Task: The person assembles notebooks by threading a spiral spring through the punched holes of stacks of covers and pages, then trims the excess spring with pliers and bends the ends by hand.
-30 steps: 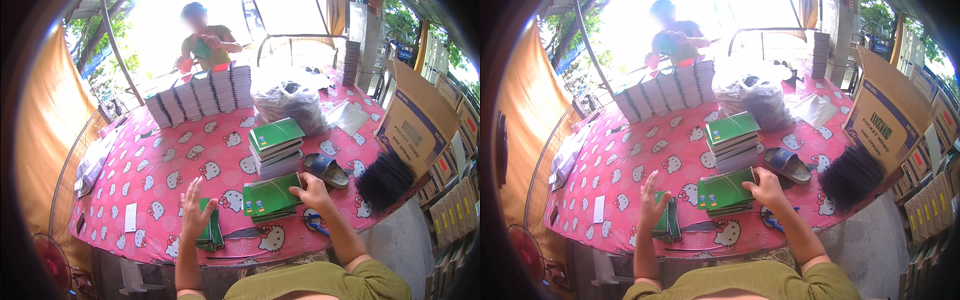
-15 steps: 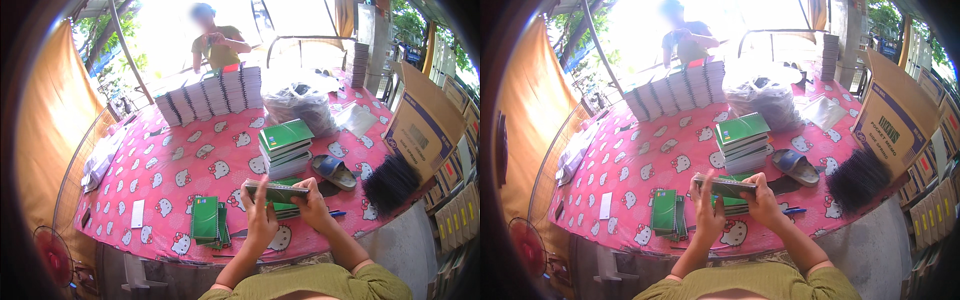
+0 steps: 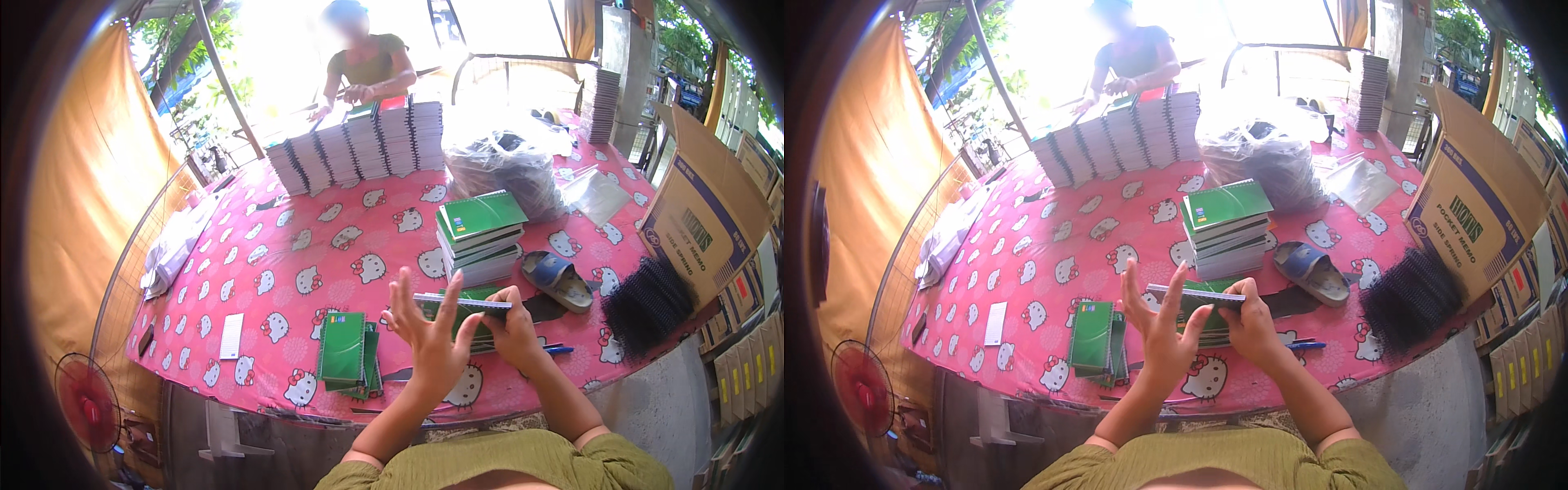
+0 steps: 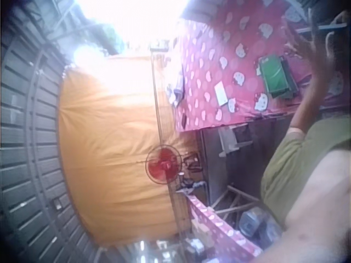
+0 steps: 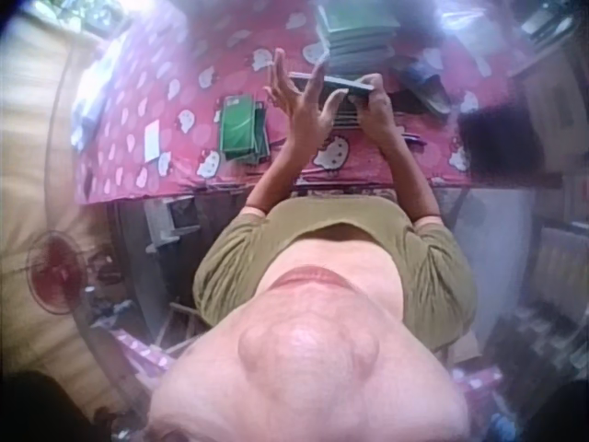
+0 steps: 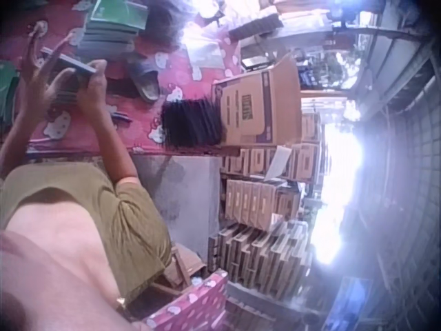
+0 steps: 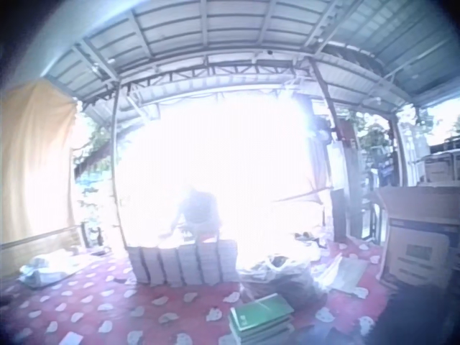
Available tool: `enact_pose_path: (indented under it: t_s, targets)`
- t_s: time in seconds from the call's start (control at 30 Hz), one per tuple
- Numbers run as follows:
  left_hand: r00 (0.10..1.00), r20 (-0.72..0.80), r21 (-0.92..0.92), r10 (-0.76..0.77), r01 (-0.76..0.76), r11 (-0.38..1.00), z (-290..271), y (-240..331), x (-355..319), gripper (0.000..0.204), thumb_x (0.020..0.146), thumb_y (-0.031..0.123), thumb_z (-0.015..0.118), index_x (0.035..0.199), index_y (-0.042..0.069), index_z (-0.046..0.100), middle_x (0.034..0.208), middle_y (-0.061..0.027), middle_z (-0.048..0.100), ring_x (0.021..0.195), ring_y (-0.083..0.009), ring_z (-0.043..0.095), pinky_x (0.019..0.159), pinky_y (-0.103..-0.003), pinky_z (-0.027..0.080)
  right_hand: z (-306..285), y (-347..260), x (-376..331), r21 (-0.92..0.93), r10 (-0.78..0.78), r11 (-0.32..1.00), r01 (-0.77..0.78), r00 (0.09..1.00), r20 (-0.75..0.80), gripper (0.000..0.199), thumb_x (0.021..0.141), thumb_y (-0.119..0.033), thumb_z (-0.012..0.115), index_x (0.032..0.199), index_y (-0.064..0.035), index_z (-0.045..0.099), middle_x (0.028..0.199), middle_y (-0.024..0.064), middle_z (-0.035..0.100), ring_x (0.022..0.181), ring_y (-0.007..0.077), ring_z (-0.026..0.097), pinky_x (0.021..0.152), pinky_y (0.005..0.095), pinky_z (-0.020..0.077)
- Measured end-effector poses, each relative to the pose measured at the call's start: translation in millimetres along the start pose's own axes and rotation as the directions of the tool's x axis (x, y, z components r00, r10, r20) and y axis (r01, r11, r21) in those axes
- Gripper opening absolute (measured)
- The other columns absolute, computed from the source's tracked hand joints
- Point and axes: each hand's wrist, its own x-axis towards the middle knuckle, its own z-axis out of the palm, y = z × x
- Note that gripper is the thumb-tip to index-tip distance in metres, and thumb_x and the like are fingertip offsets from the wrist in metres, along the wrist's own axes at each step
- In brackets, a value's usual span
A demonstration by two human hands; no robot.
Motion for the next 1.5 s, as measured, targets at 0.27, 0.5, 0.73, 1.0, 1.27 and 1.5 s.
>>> enact_pose_path:
  t_s: [0.27, 0.5, 0.73, 1.0, 1.27, 1.5]
  targets:
    - [0.995, 0.037, -0.115, 0.093, -0.088, 0.989, 21, -13, 14, 0.007, 0.074, 0.022, 0.073, 0.079, 0.017, 0.071, 0.076, 0.0082, 0.066, 0.08, -0.0135, 0.053, 0.091, -0.045, 0.022, -78, 1, -8, -0.522, -0.098, 0.852, 0.023, 0.988, -0.116, 0.051, 0.068, -0.01, 0.076, 0.11, -0.0012, 0.048, 0.106, 0.018, 0.052, 0.103, 0.0336, 0.052, 0.088, 0.0409, 0.0418]
    - [0.995, 0.056, -0.145, 0.084, -0.075, 0.987, 25, -8, 15, 0.007, 0.073, 0.021, 0.074, 0.078, 0.017, 0.071, 0.076, 0.0084, 0.065, 0.08, -0.0127, 0.052, 0.087, -0.038, 0.022, -182, 95, -55, -0.79, 0.329, 0.33, -0.516, 0.848, -0.416, 0.04, 0.072, -0.019, 0.075, 0.101, -0.0014, 0.054, 0.1, 0.0177, 0.057, 0.094, 0.0357, 0.058, 0.078, 0.0425, 0.0477]
    - [0.991, -0.126, -0.257, 0.054, -0.085, 0.963, 20, -9, 16, 0.008, 0.072, 0.017, 0.074, 0.079, 0.014, 0.071, 0.077, 0.0038, 0.066, 0.08, -0.0166, 0.052, 0.083, -0.033, 0.032, -195, 86, -42, -0.79, 0.202, 0.441, -0.426, 0.905, -0.375, 0.02, 0.076, -0.009, 0.067, 0.092, -0.0003, 0.059, 0.089, 0.0177, 0.059, 0.085, 0.0359, 0.059, 0.073, 0.043, 0.0465]
    - [0.983, -0.114, -0.242, 0.142, -0.166, 0.956, 33, -16, 17, 0.012, 0.069, 0.012, 0.075, 0.08, 0.01, 0.071, 0.076, 0.0002, 0.066, 0.075, -0.0187, 0.052, 0.069, -0.03, 0.042, -115, 27, -9, -0.568, -0.209, 0.821, 0.053, 0.955, -0.212, 0.018, 0.075, -0.002, 0.068, 0.093, 0.0006, 0.065, 0.08, 0.0155, 0.062, 0.072, 0.0313, 0.06, 0.065, 0.0371, 0.0472]
    - [0.982, -0.123, -0.286, 0.142, -0.172, 0.943, 27, -17, 13, 0.016, 0.066, 0.008, 0.077, 0.08, 0.009, 0.07, 0.078, -0.0005, 0.067, 0.074, -0.0176, 0.053, 0.068, -0.029, 0.043, -44, -44, 8, -0.062, 0.019, 0.998, -0.026, 0.993, -0.115, 0.008, 0.08, -0.01, 0.069, 0.082, -0.0026, 0.066, 0.07, 0.0018, 0.063, 0.061, 0.0067, 0.055, 0.053, 0.0224, 0.0408]
    - [0.972, -0.177, -0.294, 0.153, -0.201, 0.935, 32, -20, 11, 0.017, 0.065, 0.008, 0.078, 0.08, 0.008, 0.07, 0.079, 0.0, 0.068, 0.074, -0.0176, 0.053, 0.068, -0.029, 0.043, -50, -22, 18, 0.124, 0.077, 0.989, -0.076, 0.997, -0.007, 0.013, 0.076, -0.011, 0.074, 0.083, -0.0025, 0.067, 0.072, 0.0008, 0.064, 0.062, 0.0047, 0.054, 0.055, 0.0204, 0.042]
